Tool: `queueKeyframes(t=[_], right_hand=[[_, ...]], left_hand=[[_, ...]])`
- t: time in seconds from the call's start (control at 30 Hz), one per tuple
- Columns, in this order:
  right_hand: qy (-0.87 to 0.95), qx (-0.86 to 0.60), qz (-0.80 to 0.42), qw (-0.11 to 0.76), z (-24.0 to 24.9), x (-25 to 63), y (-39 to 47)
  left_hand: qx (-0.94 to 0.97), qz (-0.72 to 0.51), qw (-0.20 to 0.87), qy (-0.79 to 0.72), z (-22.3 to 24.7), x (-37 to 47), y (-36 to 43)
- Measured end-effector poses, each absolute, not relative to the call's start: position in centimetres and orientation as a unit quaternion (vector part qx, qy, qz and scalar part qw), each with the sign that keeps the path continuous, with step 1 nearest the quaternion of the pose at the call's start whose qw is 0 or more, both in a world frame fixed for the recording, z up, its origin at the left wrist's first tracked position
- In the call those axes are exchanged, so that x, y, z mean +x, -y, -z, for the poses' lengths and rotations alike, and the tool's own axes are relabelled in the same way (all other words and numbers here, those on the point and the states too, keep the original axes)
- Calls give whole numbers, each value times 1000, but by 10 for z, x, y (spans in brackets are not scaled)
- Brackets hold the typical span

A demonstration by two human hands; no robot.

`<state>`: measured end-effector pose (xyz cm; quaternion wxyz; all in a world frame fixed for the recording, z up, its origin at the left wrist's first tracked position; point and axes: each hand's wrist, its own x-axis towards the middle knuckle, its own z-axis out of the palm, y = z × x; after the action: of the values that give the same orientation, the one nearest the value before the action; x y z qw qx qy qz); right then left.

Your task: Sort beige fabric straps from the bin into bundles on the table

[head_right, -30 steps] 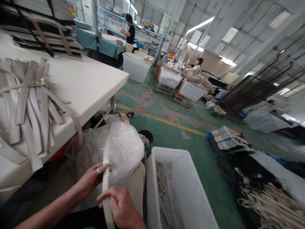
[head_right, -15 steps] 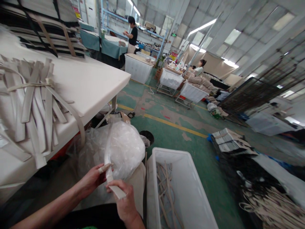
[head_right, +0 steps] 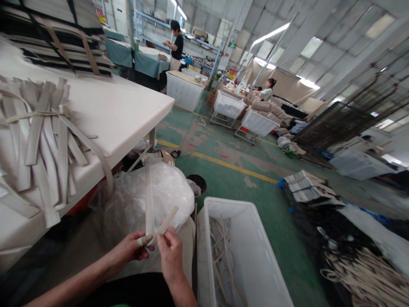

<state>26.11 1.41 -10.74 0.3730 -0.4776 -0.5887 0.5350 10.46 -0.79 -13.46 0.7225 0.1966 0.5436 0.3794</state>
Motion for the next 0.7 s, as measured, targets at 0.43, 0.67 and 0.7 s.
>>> queueKeyframes(t=[0.43, 0.67, 0.7], right_hand=[[465, -450, -701, 300, 129, 250, -15], [557, -485, -597, 314, 121, 270, -20], [566, -482, -596, 303, 119, 272, -19]], left_hand=[[326, -329, 747, -476, 155, 109, 18], [204, -352, 769, -493, 162, 102, 12], [193, -365, 765, -494, 159, 101, 12]])
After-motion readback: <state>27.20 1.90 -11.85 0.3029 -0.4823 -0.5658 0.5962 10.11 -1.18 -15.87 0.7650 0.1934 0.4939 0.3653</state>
